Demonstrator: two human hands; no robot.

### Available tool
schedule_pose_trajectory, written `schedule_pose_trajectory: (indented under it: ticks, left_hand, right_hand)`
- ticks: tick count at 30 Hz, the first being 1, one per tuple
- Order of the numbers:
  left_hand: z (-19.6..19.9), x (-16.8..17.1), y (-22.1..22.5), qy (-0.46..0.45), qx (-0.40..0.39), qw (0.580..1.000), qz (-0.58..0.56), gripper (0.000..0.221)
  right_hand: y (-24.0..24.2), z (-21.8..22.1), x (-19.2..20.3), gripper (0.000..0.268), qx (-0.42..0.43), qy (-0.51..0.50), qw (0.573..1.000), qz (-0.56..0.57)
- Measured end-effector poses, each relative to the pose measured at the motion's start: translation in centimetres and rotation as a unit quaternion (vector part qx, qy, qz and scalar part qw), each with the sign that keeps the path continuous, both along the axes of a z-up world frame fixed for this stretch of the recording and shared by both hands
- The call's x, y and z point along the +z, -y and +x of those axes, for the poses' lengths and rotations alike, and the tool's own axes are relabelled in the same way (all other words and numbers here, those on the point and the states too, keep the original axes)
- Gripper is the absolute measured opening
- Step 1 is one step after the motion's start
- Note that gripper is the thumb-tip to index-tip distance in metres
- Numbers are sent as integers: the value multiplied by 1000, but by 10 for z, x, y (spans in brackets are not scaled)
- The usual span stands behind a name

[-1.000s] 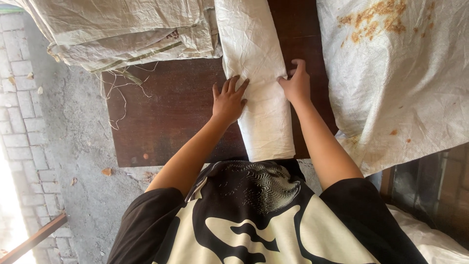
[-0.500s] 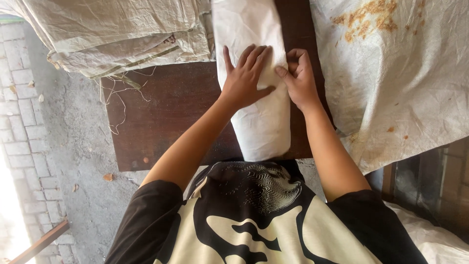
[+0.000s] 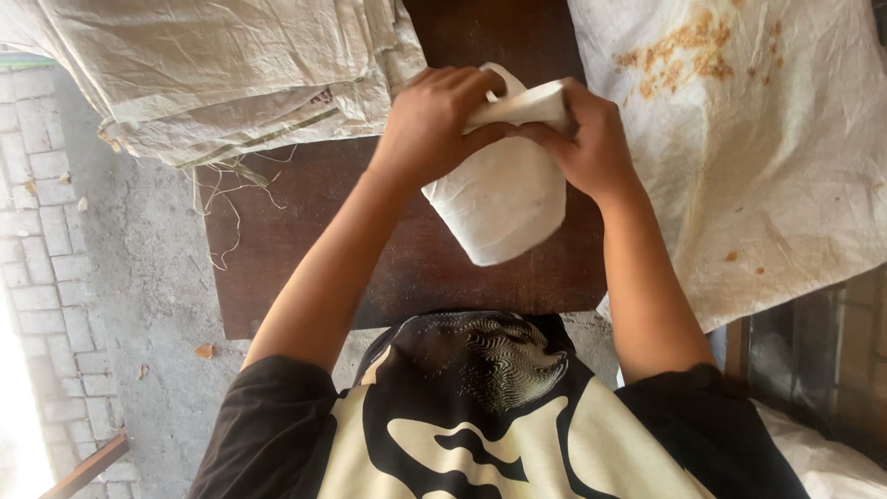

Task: The person is seen folding empty salt sacks and placing them in a larger sack.

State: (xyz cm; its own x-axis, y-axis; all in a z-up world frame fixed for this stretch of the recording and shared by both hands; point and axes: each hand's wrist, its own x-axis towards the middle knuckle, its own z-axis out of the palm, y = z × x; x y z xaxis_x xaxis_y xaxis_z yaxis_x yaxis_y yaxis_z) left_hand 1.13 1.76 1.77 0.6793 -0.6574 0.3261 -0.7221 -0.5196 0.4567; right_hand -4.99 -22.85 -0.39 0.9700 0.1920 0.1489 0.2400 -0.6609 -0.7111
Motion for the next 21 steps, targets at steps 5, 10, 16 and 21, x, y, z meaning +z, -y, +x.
schedule_pose_trajectory:
  ticks: [5,10,16,21]
  left_hand:
    - [9,27,-43,-72,55,996,-10,60]
    - [13,-8,-57,-241,25,965,-103,60]
    - [5,-76,-48,-364,63,799,-474,78]
    - [-26,-83,-48,-602,114,718,-330,101]
  right_hand:
    - [0,-4,3,33,-27,8,976,216]
    - [-9,6,-4,38,-20,23,961,274]
    - [-22,29,-30,44,-51,36,950,307]
    - [0,39,-111,55,-282,-260,901,202]
